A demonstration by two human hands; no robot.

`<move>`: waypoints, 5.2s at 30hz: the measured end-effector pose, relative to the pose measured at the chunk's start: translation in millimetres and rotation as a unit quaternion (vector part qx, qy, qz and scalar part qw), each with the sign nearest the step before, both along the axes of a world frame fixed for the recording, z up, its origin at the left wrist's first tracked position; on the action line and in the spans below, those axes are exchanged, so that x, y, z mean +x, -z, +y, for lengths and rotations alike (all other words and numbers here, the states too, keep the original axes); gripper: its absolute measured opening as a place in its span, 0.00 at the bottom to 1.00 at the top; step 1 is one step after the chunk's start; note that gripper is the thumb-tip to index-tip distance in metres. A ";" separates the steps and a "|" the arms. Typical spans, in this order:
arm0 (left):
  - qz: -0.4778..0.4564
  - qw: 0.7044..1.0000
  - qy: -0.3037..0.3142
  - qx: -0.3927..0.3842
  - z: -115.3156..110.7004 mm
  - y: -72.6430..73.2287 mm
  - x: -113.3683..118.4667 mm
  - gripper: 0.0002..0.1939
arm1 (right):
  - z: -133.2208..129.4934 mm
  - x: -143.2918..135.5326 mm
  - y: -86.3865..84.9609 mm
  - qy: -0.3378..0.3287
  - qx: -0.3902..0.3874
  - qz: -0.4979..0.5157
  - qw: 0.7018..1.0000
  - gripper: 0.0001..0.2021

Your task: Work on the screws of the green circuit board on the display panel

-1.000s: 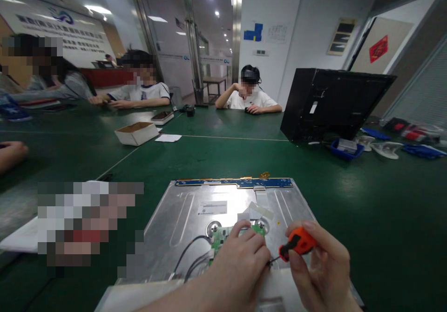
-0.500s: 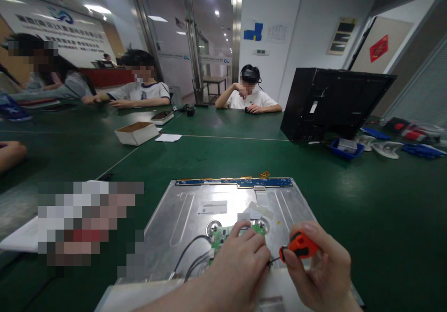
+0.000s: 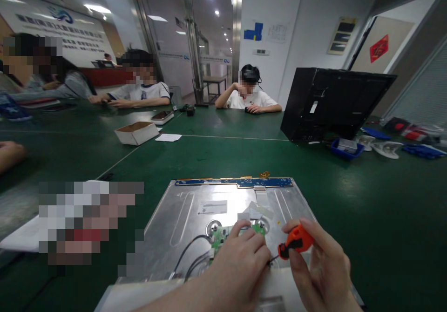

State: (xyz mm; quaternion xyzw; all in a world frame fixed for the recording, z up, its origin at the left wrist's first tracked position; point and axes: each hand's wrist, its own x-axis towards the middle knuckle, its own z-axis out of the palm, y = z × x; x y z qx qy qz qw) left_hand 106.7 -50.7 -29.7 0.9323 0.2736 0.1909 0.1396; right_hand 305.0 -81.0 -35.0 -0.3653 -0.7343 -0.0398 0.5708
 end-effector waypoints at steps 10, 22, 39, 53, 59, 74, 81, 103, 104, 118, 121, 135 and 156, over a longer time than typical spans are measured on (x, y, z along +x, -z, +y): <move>-0.005 1.000 0.000 0.000 -0.9 -2.7 0.1 0.06 | 7.5 -16.6 -28.6 0.044 0.073 0.010 0.996 0.15; 0.003 1.000 -0.004 0.005 -0.1 1.0 -0.2 0.11 | 0.6 0.2 -2.7 0.001 0.005 -0.009 1.000 0.24; 0.001 1.000 0.001 -0.006 -1.5 -4.4 0.1 0.10 | 3.3 -1.7 -7.1 0.008 0.021 -0.011 1.000 0.23; -0.006 1.000 -0.006 -0.009 -1.6 -2.3 -0.3 0.07 | 6.4 -10.7 -17.3 0.057 0.067 -0.001 0.996 0.21; 0.004 1.000 0.002 -0.004 -0.6 -2.9 -1.0 0.07 | 8.8 -17.3 -48.8 0.049 0.086 -0.055 0.994 0.13; 0.017 1.000 -0.003 -0.003 0.5 0.0 -0.2 0.09 | -2.0 1.6 -2.5 0.018 0.008 -0.019 1.000 0.24; -0.008 1.000 0.004 -0.003 1.6 0.9 0.3 0.07 | 3.6 -10.7 -18.3 0.038 0.039 -0.005 0.998 0.22; 0.018 1.000 0.008 0.001 0.4 -3.2 -1.2 0.08 | 0.3 2.4 -2.0 0.024 0.008 -0.017 1.000 0.23; 0.021 1.000 0.006 0.002 0.1 -3.4 -1.1 0.08 | 1.0 0.1 -3.5 0.025 0.011 -0.007 1.000 0.23; 0.009 1.000 0.001 -0.008 -0.8 -2.4 -0.8 0.08 | 5.7 -4.6 -21.6 0.002 0.038 -0.008 0.999 0.20; -0.009 1.000 0.005 -0.017 -0.7 -3.1 -0.9 0.08 | 0.9 2.5 -7.3 0.015 -0.001 -0.026 1.000 0.21; -0.003 1.000 -0.007 -0.001 -2.2 -4.1 -0.2 0.08 | 9.6 -16.3 -42.2 0.024 0.068 -0.003 0.997 0.17; 0.011 1.000 -0.003 0.002 -2.1 -3.0 -0.2 0.10 | 1.7 -9.1 -13.5 0.033 0.016 0.007 0.999 0.23</move>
